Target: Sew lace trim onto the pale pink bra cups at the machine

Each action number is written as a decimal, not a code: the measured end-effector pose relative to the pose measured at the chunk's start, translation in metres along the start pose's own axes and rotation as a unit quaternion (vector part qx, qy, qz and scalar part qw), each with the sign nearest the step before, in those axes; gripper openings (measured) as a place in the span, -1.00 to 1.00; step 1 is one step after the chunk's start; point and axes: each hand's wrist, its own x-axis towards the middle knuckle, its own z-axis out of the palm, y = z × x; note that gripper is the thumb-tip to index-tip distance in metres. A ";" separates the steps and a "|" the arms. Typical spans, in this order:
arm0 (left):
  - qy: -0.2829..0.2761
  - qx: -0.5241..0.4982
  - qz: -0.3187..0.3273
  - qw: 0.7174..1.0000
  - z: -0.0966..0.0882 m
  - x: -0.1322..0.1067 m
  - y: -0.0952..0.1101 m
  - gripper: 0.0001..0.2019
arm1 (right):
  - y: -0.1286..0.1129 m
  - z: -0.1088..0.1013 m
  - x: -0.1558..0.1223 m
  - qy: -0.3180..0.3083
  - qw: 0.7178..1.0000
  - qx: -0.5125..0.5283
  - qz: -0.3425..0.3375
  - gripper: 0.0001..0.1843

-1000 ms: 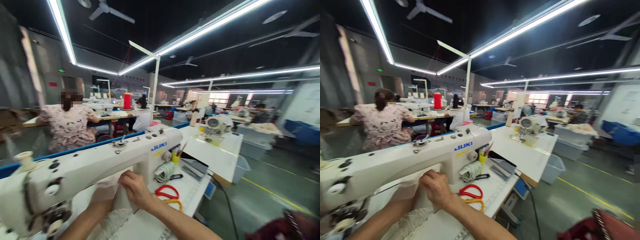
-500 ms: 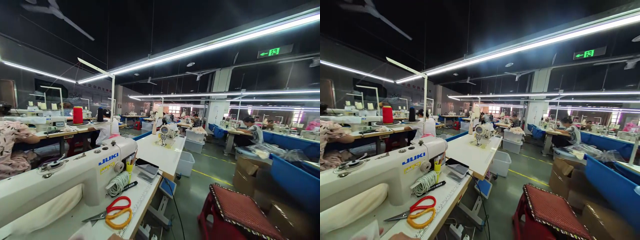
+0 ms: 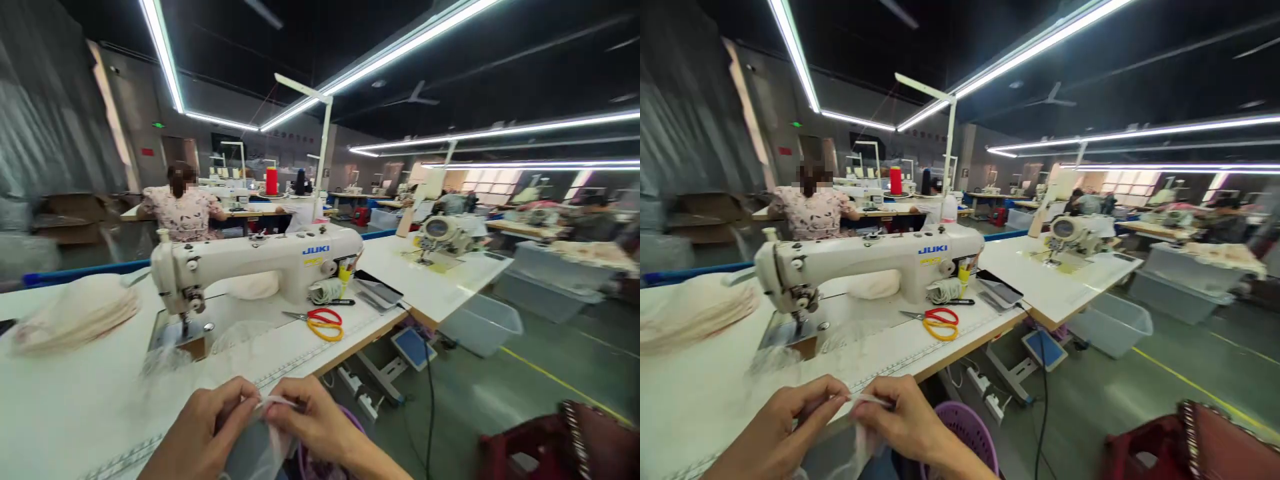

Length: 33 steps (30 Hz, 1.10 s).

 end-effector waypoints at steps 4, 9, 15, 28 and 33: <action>-0.014 -0.059 -0.075 0.995 -0.009 -0.031 -0.016 -0.64 | -0.004 0.019 0.000 -0.069 0.997 0.026 0.036 -0.61; -0.041 -0.197 -0.068 0.977 0.000 -0.045 -0.030 -0.76 | -0.012 0.035 0.001 -0.095 0.991 -0.098 -0.016 -0.65; -0.061 -0.209 -0.145 0.965 0.002 -0.047 -0.033 -0.73 | -0.008 0.041 0.000 -0.078 0.976 -0.201 -0.014 -0.68; 0.000 -0.063 0.061 0.996 -0.007 -0.054 -0.050 -0.70 | -0.025 0.017 0.005 -0.233 0.972 0.019 -0.022 -0.34; 0.017 -0.018 0.163 0.986 -0.012 -0.051 -0.040 -0.59 | -0.013 0.024 0.020 -0.119 0.991 0.056 -0.007 -0.30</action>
